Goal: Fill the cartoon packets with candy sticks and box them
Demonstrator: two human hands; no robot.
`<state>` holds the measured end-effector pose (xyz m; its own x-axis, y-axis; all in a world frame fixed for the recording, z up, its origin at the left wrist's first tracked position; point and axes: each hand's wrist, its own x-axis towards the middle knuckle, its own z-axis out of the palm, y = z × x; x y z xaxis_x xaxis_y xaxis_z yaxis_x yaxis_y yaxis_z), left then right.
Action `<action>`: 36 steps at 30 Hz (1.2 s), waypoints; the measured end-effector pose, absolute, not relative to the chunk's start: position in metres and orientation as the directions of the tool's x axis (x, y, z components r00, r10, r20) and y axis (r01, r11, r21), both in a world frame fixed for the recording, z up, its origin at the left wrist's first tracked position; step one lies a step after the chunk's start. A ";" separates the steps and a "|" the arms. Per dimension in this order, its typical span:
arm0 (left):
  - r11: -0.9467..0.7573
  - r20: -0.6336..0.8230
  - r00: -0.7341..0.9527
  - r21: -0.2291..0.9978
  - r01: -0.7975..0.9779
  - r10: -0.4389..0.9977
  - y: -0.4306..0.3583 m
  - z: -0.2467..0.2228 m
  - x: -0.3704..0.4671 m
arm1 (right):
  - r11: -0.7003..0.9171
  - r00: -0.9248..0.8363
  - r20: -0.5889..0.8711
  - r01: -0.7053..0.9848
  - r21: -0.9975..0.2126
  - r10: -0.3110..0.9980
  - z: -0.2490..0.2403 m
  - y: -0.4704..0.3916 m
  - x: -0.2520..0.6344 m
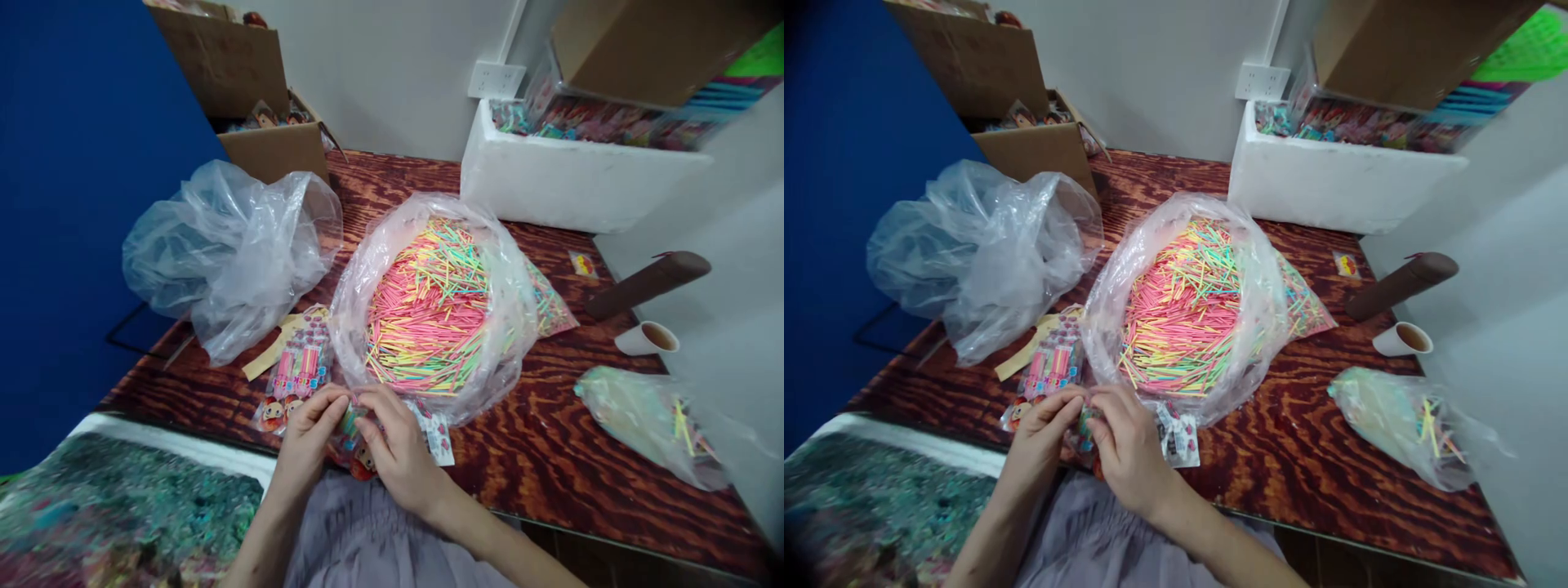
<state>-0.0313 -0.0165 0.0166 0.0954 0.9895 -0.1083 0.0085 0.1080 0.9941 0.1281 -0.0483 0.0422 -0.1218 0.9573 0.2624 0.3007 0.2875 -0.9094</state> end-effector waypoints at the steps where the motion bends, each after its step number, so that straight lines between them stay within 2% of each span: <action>1: 0.100 -0.103 0.091 0.994 0.038 0.990 -0.016 0.019 -0.034 | 0.288 -0.128 0.261 0.300 -0.910 0.957 0.043 -0.049 0.127; 6: 0.027 -0.044 0.120 0.990 0.140 0.992 -0.009 0.037 -0.035 | 0.285 -0.120 0.262 0.272 -0.919 0.958 0.048 -0.046 0.128; 12: -0.053 0.020 0.176 0.982 0.184 0.984 -0.004 0.040 -0.029 | 0.217 -0.118 0.196 0.201 -0.955 0.973 0.049 -0.043 0.130; 16: 0.002 -0.010 0.045 0.983 0.181 0.999 -0.003 0.029 -0.038 | 0.218 -0.073 0.207 0.227 -0.949 0.976 0.046 -0.046 0.135; 19: 0.045 -0.029 -0.121 0.990 0.134 0.992 0.007 0.020 -0.052 | 0.215 -0.028 0.220 0.363 -0.907 0.975 0.036 -0.040 0.156; 22: 0.035 -0.013 -0.258 0.996 0.079 0.966 0.023 0.013 -0.063 | 0.177 -0.001 0.233 0.652 -0.737 0.972 0.019 -0.027 0.188; 25: 0.016 0.003 -0.316 0.998 0.057 0.949 0.036 0.009 -0.064 | 0.161 -0.090 0.192 0.906 -0.391 0.977 0.003 -0.017 0.211; 27: 0.011 0.007 -0.323 0.998 0.056 0.946 0.040 0.006 -0.061 | 0.209 -0.188 0.133 0.964 -0.162 0.973 -0.002 -0.014 0.216; 29: 0.015 -0.003 -0.322 0.999 0.035 0.947 0.042 0.005 -0.057 | 0.275 -0.274 0.082 0.961 -0.001 0.958 -0.004 -0.011 0.213; 32: 0.039 -0.045 -0.308 0.999 -0.026 0.950 0.043 0.003 -0.053 | 0.356 -0.363 0.034 0.925 0.133 0.931 -0.003 -0.004 0.203; 36: 0.058 -0.085 -0.313 0.994 -0.094 0.946 0.044 -0.001 -0.055 | 0.402 -0.409 0.015 0.904 0.146 0.913 -0.007 0.005 0.197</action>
<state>-0.0552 0.0443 -0.0007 -0.3135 0.9458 -0.0850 -0.0937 0.0582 0.9939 0.1967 0.0051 -0.0066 -0.4087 0.9126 0.0148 0.9038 0.4024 0.1459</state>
